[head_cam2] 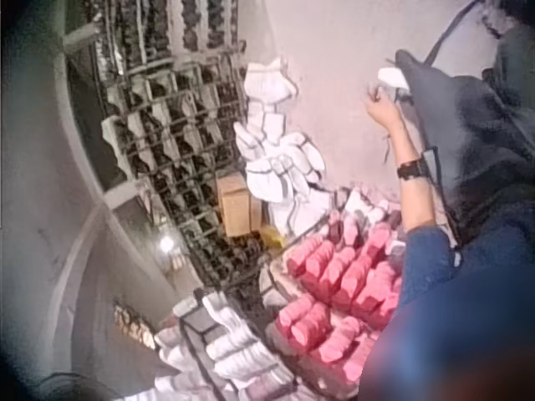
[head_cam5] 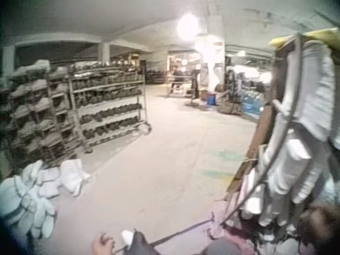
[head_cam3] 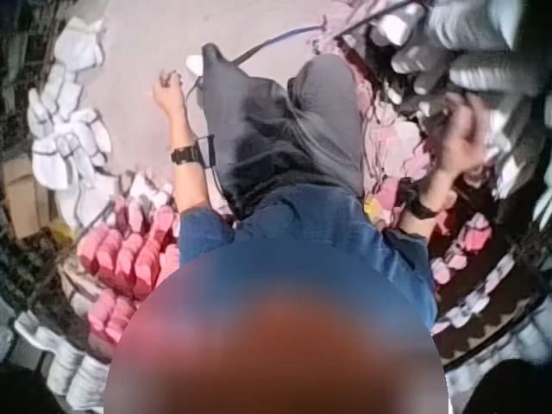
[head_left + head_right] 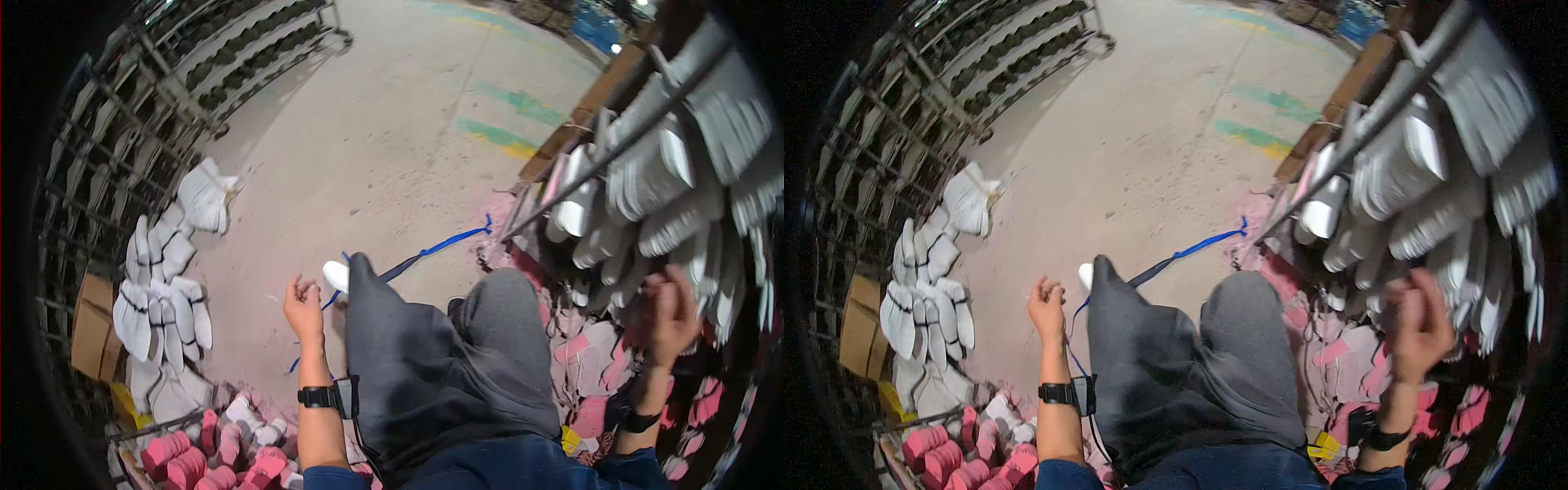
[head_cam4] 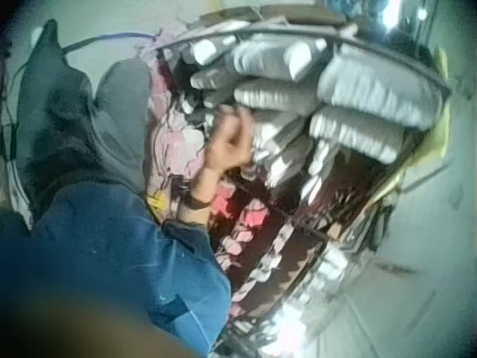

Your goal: Organizing shoe components and preparing shoe lasts for assembly.

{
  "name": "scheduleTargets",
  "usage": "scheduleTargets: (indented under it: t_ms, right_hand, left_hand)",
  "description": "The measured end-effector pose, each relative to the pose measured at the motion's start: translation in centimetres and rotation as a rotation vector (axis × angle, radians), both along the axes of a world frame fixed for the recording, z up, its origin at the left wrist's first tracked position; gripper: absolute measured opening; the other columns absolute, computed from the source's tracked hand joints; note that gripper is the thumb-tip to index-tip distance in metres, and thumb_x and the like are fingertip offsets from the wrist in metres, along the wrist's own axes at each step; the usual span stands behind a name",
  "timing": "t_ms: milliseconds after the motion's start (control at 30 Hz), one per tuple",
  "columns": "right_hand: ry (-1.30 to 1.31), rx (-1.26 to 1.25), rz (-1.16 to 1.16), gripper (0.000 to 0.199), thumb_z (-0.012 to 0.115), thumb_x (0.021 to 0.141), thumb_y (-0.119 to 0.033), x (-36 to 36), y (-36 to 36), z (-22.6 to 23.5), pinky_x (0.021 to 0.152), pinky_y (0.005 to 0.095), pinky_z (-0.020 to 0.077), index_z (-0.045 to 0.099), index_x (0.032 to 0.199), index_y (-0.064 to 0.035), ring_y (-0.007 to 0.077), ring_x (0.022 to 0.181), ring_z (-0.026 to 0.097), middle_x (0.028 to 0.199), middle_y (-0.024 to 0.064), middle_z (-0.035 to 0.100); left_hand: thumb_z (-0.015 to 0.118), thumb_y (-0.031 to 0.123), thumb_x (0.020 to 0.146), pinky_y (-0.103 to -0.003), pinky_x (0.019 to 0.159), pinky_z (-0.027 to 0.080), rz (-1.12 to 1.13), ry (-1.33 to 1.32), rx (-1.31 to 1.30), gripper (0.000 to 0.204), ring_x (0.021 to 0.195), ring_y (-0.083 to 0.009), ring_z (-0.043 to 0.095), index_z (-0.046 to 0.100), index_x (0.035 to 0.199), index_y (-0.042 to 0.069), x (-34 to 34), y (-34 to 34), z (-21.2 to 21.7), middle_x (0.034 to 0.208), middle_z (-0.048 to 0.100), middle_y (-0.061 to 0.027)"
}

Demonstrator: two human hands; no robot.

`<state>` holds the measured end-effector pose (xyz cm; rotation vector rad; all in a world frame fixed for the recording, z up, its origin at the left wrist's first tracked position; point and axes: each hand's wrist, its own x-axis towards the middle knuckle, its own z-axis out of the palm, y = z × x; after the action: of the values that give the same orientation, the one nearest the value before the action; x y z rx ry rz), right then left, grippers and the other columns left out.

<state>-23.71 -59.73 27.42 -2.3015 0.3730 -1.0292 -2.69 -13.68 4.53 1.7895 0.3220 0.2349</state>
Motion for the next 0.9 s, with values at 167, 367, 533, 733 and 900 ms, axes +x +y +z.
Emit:
scheduleTargets:
  t_ms: [167,367,533,733,900]
  right_hand:
    - [0.359,0.028,0.382,0.023,0.063,0.081,-0.003,7.9,9.0,-8.2,0.061,0.0246,0.0495,0.064,0.104,0.0017,0.0148,0.063,0.064,0.074,0.0099,0.068]
    - [0.464,-0.37,0.702,0.03,0.066,0.069,-0.003,11.7,13.8,-14.5,0.051,0.0307,0.0439,0.066,0.1,-0.0058,0.0197,0.055,0.057,0.07,0.0049,0.063]
    - [0.549,-0.365,0.64,0.035,0.068,0.064,-0.005,12.6,14.4,-14.5,0.046,0.029,0.0365,0.066,0.099,-0.009,0.0167,0.05,0.049,0.07,-0.0003,0.061]
    - [0.588,-0.374,0.543,0.033,0.067,0.066,-0.007,12.3,13.4,-14.1,0.047,0.0275,0.0362,0.066,0.099,-0.0089,0.0155,0.05,0.048,0.07,-0.0015,0.061]
    - [0.567,-0.353,0.461,0.031,0.066,0.067,-0.008,11.6,13.4,-13.5,0.047,0.0281,0.0367,0.066,0.098,-0.0085,0.0153,0.051,0.049,0.065,-0.002,0.057]
  left_hand:
    - [0.063,0.005,0.08,-0.026,0.052,0.048,0.046,0.595,-0.157,0.038,0.068,-0.0146,0.061,0.054,0.117,-0.003,-1.2,4.1,-10.8,0.085,0.063,-0.0081]
    - [0.065,0.005,0.075,-0.024,0.041,0.036,0.094,0.847,-0.303,0.025,0.049,-0.0101,0.05,0.06,0.098,-0.002,0.2,1.7,-21.2,0.066,0.058,-0.0031]
    - [0.074,0.013,0.066,-0.033,0.072,0.049,0.053,0.618,0.021,0.038,0.078,-0.0249,0.063,0.063,0.096,-0.007,2.8,-0.4,-29.6,0.085,0.067,-0.0134]
    - [0.076,0.017,0.068,-0.038,0.081,0.048,-0.011,0.842,0.285,0.041,0.092,-0.0314,0.064,0.064,0.102,-0.004,4.7,-3.2,-32.3,0.098,0.067,-0.0196]
    - [0.077,0.011,0.067,-0.034,0.07,0.049,0.05,0.517,0.23,0.024,0.073,-0.0219,0.063,0.064,0.082,-0.003,6.1,-4.1,-28.6,0.081,0.066,-0.0123]
